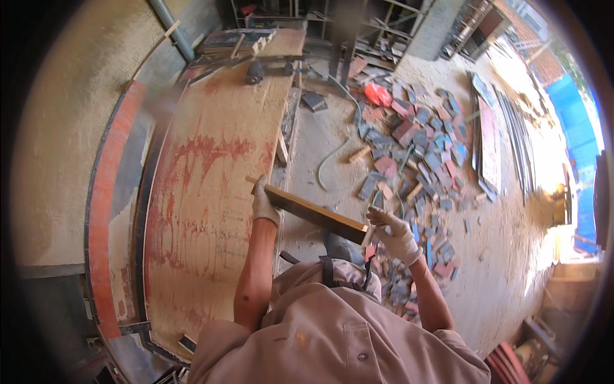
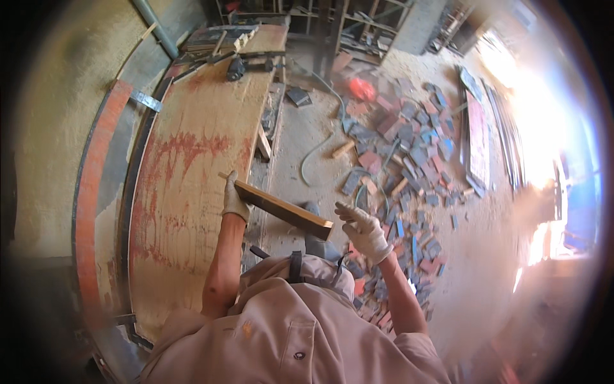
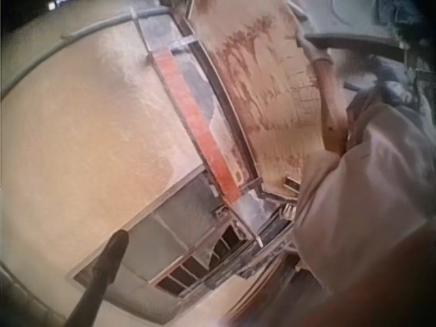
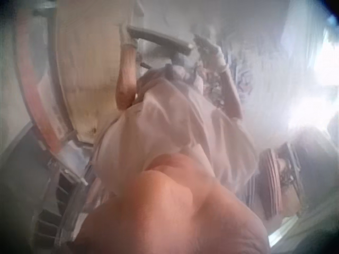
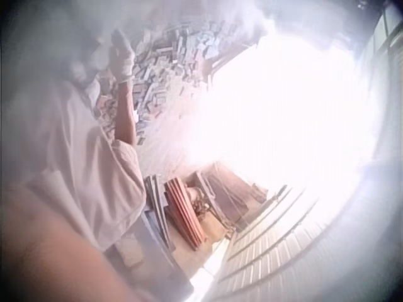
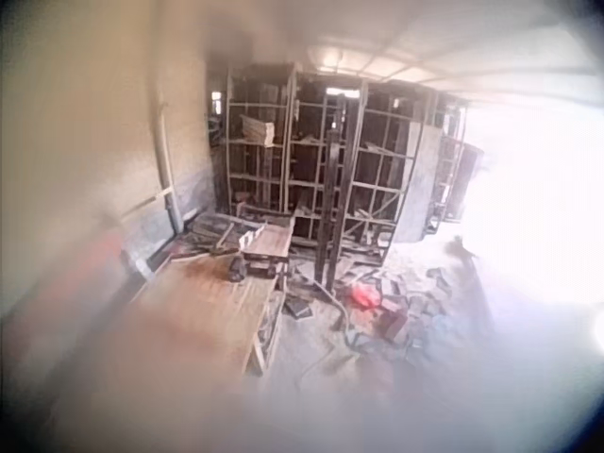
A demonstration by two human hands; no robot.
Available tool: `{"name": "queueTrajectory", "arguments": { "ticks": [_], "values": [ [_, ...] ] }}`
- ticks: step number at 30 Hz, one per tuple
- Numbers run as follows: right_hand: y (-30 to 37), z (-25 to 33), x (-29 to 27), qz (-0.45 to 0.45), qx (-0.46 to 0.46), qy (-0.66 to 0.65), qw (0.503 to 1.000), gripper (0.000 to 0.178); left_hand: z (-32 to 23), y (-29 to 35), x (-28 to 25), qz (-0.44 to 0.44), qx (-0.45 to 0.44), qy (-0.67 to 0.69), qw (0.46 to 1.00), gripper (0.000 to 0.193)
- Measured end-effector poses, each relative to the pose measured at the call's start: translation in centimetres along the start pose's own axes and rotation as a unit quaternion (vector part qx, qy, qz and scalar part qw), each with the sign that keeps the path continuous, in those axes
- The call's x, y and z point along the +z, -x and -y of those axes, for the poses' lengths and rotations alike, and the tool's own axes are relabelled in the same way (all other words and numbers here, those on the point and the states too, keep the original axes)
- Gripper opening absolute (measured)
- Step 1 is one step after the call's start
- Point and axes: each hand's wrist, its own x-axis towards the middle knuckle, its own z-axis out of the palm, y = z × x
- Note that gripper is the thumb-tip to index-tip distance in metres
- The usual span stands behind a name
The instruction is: The person assembles a wooden frame by positioning and fastening wooden strips onto a large board using a nail gun. They repeatedly pick up strips, align them, and drive nails to secure them in place.
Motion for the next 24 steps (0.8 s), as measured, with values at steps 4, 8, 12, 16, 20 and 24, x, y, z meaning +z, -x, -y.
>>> {"name": "queueTrajectory", "arguments": {
  "ticks": [4, 8, 12, 16, 20, 24],
  "values": [
    [-13.1, 3.7, -1.2, 0.092, -0.140, 0.123, 0.978, 0.075, -2.1, -5.5, 6.1, 0.133, -0.042, 0.013, 0.990, 0.047],
    [-25.2, 10.1, -1.7, 0.226, -0.315, 0.114, 0.915, 0.080, -3.2, -11.1, 11.8, 0.216, -0.108, 0.104, 0.965, 0.046],
    [-36.8, 10.8, 0.5, 0.274, -0.411, 0.121, 0.861, 0.065, -5.3, -19.6, 12.3, 0.139, -0.150, 0.066, 0.977, 0.063],
    [-46.1, 11.9, 1.9, 0.282, -0.360, 0.026, 0.889, 0.069, -13.0, -23.5, 13.8, -0.079, 0.041, -0.142, 0.986, 0.093],
    [-54.6, 9.9, 2.0, 0.204, -0.255, 0.021, 0.945, 0.072, -30.0, -18.1, 19.3, -0.199, 0.487, -0.101, 0.845, 0.096],
    [-62.5, 10.7, 4.8, 0.264, -0.302, 0.071, 0.913, 0.079, -41.1, -14.4, 20.5, -0.119, 0.598, 0.046, 0.791, 0.079]
  ]
}}
